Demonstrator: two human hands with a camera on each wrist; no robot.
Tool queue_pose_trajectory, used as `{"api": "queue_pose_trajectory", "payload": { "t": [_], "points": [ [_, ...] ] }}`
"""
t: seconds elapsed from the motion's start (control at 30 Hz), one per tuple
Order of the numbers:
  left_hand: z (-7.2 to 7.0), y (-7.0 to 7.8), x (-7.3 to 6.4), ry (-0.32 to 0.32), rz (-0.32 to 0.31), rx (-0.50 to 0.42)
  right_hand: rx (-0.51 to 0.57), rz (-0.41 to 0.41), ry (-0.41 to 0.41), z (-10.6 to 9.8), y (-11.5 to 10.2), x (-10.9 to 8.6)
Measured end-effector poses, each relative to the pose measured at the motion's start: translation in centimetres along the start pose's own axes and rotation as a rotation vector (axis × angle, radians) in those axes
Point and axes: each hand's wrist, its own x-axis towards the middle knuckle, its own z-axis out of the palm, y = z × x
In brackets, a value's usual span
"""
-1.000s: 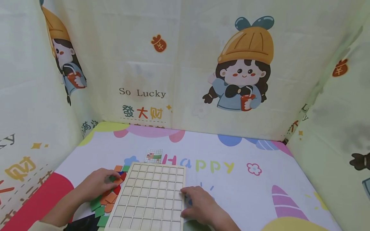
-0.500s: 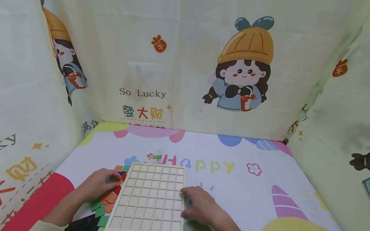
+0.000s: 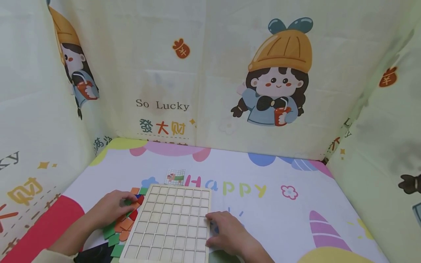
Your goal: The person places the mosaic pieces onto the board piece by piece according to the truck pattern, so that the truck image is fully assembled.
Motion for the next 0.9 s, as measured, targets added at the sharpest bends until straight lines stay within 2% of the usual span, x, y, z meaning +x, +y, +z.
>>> {"api": "queue_pose_trajectory", "payload": {
  "t": [0.57, 0.9],
  "points": [
    [-0.05, 0.0, -0.02, 0.026, 0.026, -0.003, -0.019, -0.019, 0.017, -0.04, -0.03, -0.02],
    [0.15, 0.27, -0.03, 0.051, 0.002, 0.079, -0.017, -0.015, 0.014, 0.0, -0.05, 0.0]
  ]
}}
